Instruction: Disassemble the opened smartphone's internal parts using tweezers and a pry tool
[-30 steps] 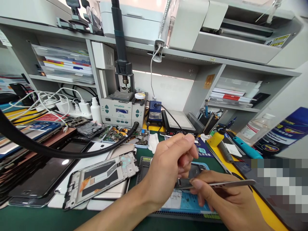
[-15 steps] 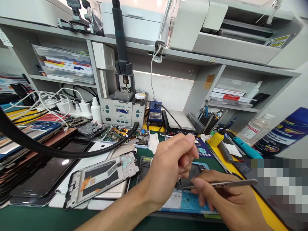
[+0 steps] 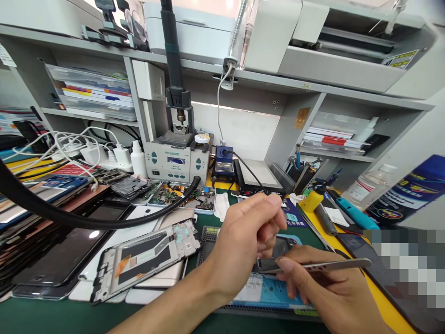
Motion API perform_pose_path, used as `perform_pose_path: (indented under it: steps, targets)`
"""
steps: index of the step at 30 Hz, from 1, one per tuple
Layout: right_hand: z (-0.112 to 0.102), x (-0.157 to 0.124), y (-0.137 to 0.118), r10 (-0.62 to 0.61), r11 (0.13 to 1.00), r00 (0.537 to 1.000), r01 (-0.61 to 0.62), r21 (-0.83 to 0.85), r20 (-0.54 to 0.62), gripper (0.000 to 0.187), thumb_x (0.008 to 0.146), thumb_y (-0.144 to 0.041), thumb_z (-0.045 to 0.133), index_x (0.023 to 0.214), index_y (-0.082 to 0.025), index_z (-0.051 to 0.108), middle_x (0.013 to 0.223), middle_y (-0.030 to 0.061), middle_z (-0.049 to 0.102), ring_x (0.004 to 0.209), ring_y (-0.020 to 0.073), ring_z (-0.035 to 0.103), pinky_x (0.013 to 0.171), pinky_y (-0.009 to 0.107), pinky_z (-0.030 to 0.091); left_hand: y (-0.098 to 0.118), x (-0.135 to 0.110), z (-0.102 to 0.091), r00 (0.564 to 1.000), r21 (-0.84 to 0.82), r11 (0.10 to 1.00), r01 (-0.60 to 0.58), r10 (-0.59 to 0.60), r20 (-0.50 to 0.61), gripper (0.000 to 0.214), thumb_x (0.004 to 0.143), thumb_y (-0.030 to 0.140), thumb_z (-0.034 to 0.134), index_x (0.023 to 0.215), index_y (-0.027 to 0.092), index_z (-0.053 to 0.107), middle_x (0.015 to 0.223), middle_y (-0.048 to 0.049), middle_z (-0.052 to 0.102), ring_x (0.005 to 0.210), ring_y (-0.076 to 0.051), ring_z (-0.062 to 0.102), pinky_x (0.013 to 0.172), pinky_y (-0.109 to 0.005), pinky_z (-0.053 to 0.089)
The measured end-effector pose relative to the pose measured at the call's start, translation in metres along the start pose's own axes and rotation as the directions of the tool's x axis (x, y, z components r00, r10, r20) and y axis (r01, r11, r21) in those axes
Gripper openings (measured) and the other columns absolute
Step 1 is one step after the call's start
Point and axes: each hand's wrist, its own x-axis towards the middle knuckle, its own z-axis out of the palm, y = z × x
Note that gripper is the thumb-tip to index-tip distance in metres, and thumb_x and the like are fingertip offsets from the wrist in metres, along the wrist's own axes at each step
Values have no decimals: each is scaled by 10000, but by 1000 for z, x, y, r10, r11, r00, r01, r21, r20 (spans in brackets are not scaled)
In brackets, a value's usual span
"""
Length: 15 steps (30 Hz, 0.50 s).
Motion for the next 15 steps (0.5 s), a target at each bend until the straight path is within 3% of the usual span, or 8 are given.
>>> perform_pose_path:
  steps: [4,8,15]
  targets:
    - [3,6,-7,-31,999,997,28,-43,-72,524,908,-705,659,657,-248,713,500,11,619,499,212,636,427,285,502,0,0,0,1000,1,1000,-3,3,4,353,994,422,564,731,188,543,623,54,351,551,-109,256,510,-285,188]
    - [4,5,-5,-34,998,996,29,-53,-79,524,901,-712,660,663,-248,713,498,10,612,499,214,635,427,290,501,0,0,1,1000,-6,1000,-1,1,7,350,993,424,565,735,189,547,622,53,353,553,-110,252,508,-283,183]
    - [-1,-6,9,-16,999,998,14,39,65,404,1040,-391,615,680,-242,719,588,-3,698,483,146,613,440,242,468,0,0,1,1000,-7,1000,1,-1,1,345,989,417,568,731,189,552,617,54,355,551,-110,253,506,-279,185]
